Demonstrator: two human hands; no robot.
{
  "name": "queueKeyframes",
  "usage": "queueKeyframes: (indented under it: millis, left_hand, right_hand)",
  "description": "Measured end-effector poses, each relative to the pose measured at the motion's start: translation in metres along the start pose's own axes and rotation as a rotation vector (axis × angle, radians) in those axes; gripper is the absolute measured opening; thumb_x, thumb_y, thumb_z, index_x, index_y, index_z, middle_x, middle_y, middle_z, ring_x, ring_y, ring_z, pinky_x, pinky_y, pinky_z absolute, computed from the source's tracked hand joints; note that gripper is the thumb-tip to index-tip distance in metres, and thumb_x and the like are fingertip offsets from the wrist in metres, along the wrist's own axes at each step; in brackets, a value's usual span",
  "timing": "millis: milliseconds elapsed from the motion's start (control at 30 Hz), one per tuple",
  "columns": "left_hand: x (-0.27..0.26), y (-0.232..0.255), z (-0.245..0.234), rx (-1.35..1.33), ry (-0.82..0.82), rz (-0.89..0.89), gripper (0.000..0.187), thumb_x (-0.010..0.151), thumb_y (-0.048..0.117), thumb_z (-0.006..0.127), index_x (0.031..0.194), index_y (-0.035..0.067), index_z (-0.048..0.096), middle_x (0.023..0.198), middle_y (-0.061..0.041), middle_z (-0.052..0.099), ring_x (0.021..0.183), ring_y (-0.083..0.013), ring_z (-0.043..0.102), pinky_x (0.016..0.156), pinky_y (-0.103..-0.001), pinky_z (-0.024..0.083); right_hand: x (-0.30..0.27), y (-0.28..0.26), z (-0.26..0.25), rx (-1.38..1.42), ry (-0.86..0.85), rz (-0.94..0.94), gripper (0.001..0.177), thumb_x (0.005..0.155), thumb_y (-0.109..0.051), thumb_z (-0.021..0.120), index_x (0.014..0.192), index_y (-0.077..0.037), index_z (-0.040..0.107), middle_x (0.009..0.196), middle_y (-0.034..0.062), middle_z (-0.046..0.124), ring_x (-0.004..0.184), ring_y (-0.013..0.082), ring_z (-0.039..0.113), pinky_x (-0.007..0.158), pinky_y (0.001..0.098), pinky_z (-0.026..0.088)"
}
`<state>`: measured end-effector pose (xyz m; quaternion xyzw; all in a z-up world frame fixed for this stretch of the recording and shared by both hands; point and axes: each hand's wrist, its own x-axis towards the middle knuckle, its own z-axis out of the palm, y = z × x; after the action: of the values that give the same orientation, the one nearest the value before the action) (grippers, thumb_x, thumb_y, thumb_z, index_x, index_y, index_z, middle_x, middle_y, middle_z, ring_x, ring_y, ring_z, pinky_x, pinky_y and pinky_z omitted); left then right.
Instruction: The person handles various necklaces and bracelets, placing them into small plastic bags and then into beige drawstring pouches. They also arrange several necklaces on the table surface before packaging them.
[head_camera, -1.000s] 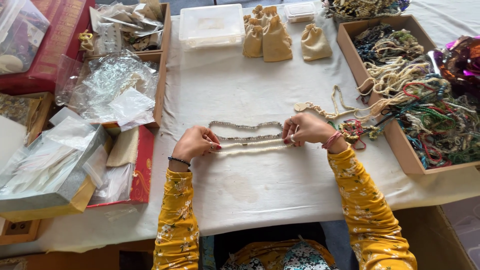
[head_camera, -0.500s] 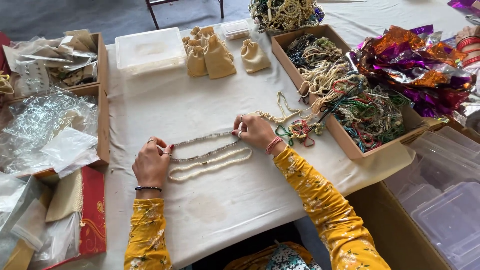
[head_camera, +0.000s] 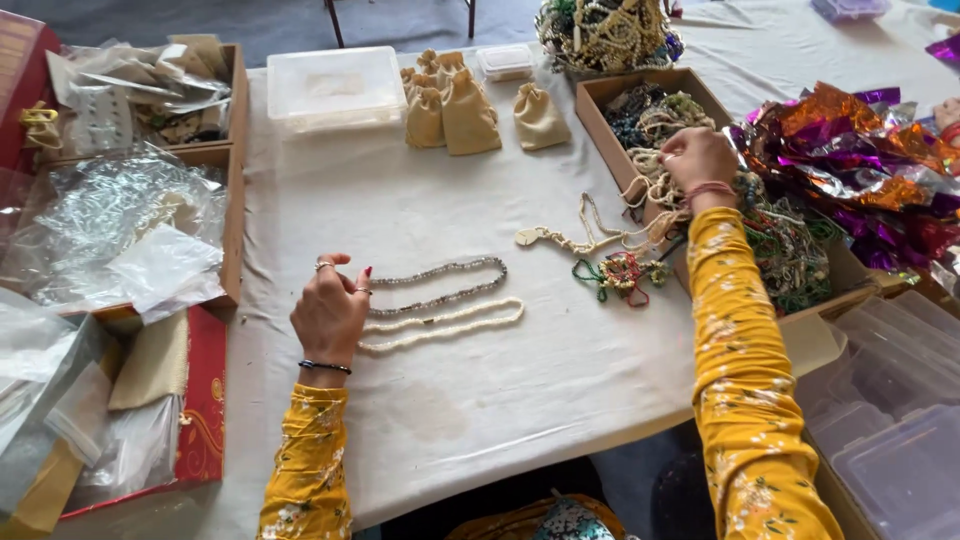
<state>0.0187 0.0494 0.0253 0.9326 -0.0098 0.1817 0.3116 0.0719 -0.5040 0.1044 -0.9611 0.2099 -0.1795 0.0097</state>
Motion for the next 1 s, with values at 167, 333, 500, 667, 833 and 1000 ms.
queueKeyframes:
  millis: [167,333,500,667,833,1000]
  left_hand:
    - [-0.003,0.008,-0.004,-0.044,0.037,0.059,0.034,0.09,0.027,0.078,0.118,0.011,0.065,0.074,-0.001,0.072,0.07,-0.0259,0.073,0.06,-0.041,0.056]
    - [-0.004,0.011,-0.005,-0.05,0.047,0.099,0.037,0.091,0.026,0.079,0.121,0.01,0.064,0.072,-0.001,0.072,0.066,-0.0228,0.072,0.056,-0.038,0.055]
    - [-0.002,0.008,0.003,-0.083,0.038,0.158,0.039,0.091,0.024,0.079,0.123,0.008,0.063,0.077,-0.002,0.073,0.065,-0.0206,0.073,0.053,-0.035,0.056]
    - [-0.01,0.027,0.003,-0.357,-0.008,0.334,0.046,0.093,0.026,0.077,0.131,0.007,0.06,0.111,-0.01,0.072,0.087,-0.0208,0.073,0.072,-0.032,0.06]
    - [-0.025,0.071,-0.036,-0.543,0.017,0.565,0.064,0.083,0.025,0.084,0.135,0.001,0.057,0.125,-0.019,0.067,0.1,-0.0291,0.066,0.088,-0.04,0.054]
    - [-0.024,0.037,0.015,-0.79,-0.355,0.695,0.035,0.095,0.018,0.075,0.124,0.002,0.064,0.122,-0.015,0.073,0.112,-0.0273,0.072,0.098,-0.038,0.057]
  right_hand:
    - [0.016,0.031,-0.023,0.59,0.077,0.058,0.007,0.09,-0.01,0.08,0.096,-0.008,0.078,0.093,0.0073,0.078,0.079,0.0128,0.074,0.07,0.0278,0.061]
    - [0.02,0.026,-0.072,0.831,0.094,0.07,0.012,0.091,-0.012,0.081,0.094,-0.002,0.075,0.091,0.0117,0.077,0.073,0.008,0.074,0.06,0.0177,0.059]
    - [-0.003,-0.011,-0.127,1.028,0.059,0.049,0.016,0.098,-0.01,0.075,0.105,0.003,0.069,0.09,0.013,0.074,0.071,0.0127,0.074,0.059,0.0213,0.064]
    - [-0.051,-0.078,-0.153,1.124,-0.332,-0.242,0.019,0.102,-0.007,0.064,0.117,0.003,0.068,0.097,0.011,0.072,0.074,0.0102,0.068,0.063,0.0212,0.06]
    - [-0.13,-0.17,-0.156,1.11,-0.598,-0.523,0.021,0.096,0.005,0.062,0.115,0.0,0.069,0.095,0.0064,0.074,0.072,0.0064,0.066,0.06,0.0228,0.058]
    - [-0.177,-0.193,-0.126,1.381,-0.644,-0.687,0.02,0.097,0.011,0.063,0.114,0.003,0.068,0.1,0.007,0.071,0.081,0.0067,0.067,0.072,0.0227,0.06]
